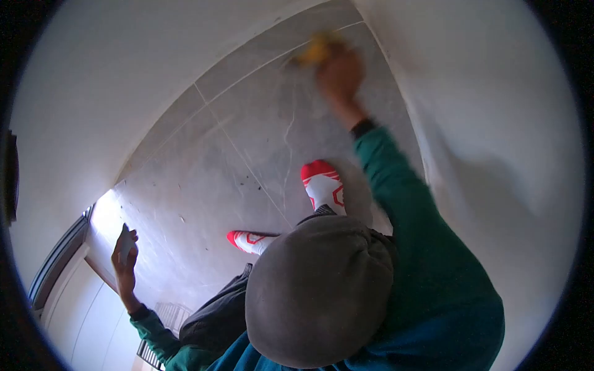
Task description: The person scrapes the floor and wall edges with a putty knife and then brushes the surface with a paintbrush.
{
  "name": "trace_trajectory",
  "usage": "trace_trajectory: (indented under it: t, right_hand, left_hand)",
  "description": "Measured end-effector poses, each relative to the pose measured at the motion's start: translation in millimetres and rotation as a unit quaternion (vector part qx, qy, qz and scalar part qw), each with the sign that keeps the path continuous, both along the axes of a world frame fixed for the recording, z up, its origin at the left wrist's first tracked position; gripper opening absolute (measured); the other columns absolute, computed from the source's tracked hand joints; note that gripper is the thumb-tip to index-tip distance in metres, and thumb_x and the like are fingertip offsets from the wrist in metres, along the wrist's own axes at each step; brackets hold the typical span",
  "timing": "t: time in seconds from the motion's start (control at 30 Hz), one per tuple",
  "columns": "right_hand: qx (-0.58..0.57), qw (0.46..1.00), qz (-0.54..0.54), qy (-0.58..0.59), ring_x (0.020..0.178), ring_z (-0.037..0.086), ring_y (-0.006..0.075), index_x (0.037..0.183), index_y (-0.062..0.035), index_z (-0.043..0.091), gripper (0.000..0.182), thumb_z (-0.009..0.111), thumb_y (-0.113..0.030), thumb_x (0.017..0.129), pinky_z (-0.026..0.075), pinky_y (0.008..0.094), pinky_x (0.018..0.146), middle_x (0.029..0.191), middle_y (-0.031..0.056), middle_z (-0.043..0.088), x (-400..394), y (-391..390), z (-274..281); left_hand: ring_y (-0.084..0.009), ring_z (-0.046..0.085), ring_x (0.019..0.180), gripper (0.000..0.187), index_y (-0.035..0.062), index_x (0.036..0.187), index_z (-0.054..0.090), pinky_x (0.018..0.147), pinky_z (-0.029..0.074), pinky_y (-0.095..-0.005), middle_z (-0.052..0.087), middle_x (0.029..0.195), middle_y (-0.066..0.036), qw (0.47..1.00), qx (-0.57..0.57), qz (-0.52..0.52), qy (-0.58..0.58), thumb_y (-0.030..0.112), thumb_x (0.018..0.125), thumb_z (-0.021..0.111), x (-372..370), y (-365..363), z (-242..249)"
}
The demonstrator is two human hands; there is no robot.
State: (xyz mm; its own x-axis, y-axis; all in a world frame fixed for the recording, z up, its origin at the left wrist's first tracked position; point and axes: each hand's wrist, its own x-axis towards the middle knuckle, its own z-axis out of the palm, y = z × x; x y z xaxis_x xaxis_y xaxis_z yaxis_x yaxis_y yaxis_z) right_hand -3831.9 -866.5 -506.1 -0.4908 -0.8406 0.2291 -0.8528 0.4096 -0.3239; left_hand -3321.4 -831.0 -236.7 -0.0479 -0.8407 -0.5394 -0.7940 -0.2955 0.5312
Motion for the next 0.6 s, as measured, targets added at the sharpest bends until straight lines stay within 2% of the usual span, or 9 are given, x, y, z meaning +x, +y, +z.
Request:
trace_trajectory:
  t: [0.07, 0.1, 0.17, 0.27, 0.33, 0.4, 0.43, 0.53, 0.6]
  right_hand:
    - [-0.046, 0.974, 0.193, -0.111, 0.078, 0.057, 0.0269, 0.093, -0.0099, 0.06, 0.02, 0.058, -0.012, 0.074, 0.043, 0.0433, 0.069, 0.084, 0.0093, 0.06, 112, 44, -16]
    - [-0.053, 0.943, 0.264, -0.194, 0.089, 0.058, 0.0275, 0.104, -0.0117, 0.059, 0.032, 0.061, -0.011, 0.072, 0.046, 0.042, 0.079, 0.101, 0.0073, 0.061, 172, 77, -9]
    - [0.174, 0.774, 0.516, -0.322, 0.106, 0.055, 0.0246, 0.118, -0.0146, 0.056, 0.049, 0.068, -0.021, 0.071, 0.044, 0.0409, 0.09, 0.115, 0.008, 0.058, 216, 104, 28]
    - [-0.066, 0.828, 0.412, -0.374, 0.103, 0.056, 0.0256, 0.119, -0.0132, 0.055, 0.051, 0.07, -0.026, 0.072, 0.044, 0.0405, 0.091, 0.115, 0.0097, 0.058, 162, 80, 45]
    - [-0.184, 0.872, 0.257, -0.373, 0.103, 0.057, 0.026, 0.114, -0.0062, 0.057, 0.036, 0.065, -0.013, 0.079, 0.046, 0.036, 0.088, 0.112, 0.0102, 0.059, 72, 64, 29]
    - [-0.133, 0.971, 0.155, -0.12, 0.1, 0.056, 0.0242, 0.111, -0.0078, 0.058, 0.045, 0.073, -0.019, 0.069, 0.048, 0.0322, 0.08, 0.108, 0.0104, 0.059, -40, 67, 18]
    - [-0.079, 0.989, 0.103, -0.075, 0.094, 0.058, 0.025, 0.105, -0.0079, 0.059, 0.038, 0.072, -0.017, 0.07, 0.048, 0.0353, 0.078, 0.104, 0.0097, 0.06, -53, 67, 63]
    - [0.096, 0.992, -0.025, -0.081, 0.089, 0.058, 0.0265, 0.103, -0.0093, 0.059, 0.033, 0.069, -0.013, 0.071, 0.047, 0.0388, 0.075, 0.098, 0.0092, 0.06, 7, 97, 12]
    - [0.045, 0.967, 0.204, -0.146, 0.09, 0.057, 0.0285, 0.104, -0.01, 0.057, 0.029, 0.061, -0.013, 0.076, 0.046, 0.0417, 0.076, 0.098, 0.0102, 0.059, 117, 125, -18]
  left_hand:
    - [-0.0268, 0.053, 0.111, 0.051, 0.0035, 0.129, 0.046, 0.094, 0.041, -0.039, 0.059, 0.116, -0.013, 0.999, 0.012, -0.033, 0.027, 0.025, 0.085, 0.06, -27, -16, -15]
    - [-0.0267, 0.053, 0.111, 0.049, 0.0029, 0.129, 0.046, 0.095, 0.04, -0.0387, 0.059, 0.116, -0.014, 0.997, 0.036, -0.058, 0.021, 0.023, 0.086, 0.059, -42, -22, -15]
    - [-0.0272, 0.053, 0.112, 0.049, 0.0029, 0.129, 0.046, 0.097, 0.038, -0.039, 0.059, 0.116, -0.014, 0.99, 0.041, -0.129, -0.027, 0.023, 0.086, 0.059, -58, -29, -9]
    - [-0.0282, 0.053, 0.111, 0.05, 0.0023, 0.13, 0.046, 0.097, 0.038, -0.0403, 0.059, 0.116, -0.014, 0.993, 0.009, -0.112, 0.021, 0.024, 0.086, 0.059, -45, -26, -4]
    - [-0.0284, 0.053, 0.111, 0.051, 0.0021, 0.13, 0.046, 0.097, 0.038, -0.0405, 0.059, 0.116, -0.014, 0.997, 0.017, -0.079, 0.02, 0.025, 0.086, 0.059, -23, -21, -6]
    - [-0.028, 0.054, 0.109, 0.053, 0.0013, 0.129, 0.046, 0.097, 0.039, -0.0409, 0.059, 0.116, -0.014, 0.999, 0.004, -0.045, 0.006, 0.028, 0.086, 0.06, 1, -19, -13]
    - [-0.028, 0.054, 0.109, 0.053, 0.0013, 0.129, 0.046, 0.097, 0.039, -0.0409, 0.059, 0.116, -0.014, 0.999, 0.005, -0.043, 0.004, 0.028, 0.086, 0.06, 10, -19, -18]
    - [-0.0285, 0.054, 0.11, 0.049, 0.0023, 0.13, 0.046, 0.098, 0.038, -0.043, 0.059, 0.117, -0.014, 1.0, -0.005, -0.024, -0.009, 0.021, 0.086, 0.058, 16, -25, -24]
    - [-0.0288, 0.053, 0.112, 0.047, 0.0032, 0.13, 0.046, 0.098, 0.037, -0.0437, 0.058, 0.117, -0.015, 0.996, -0.015, -0.071, -0.053, 0.016, 0.086, 0.057, -9, -34, -18]
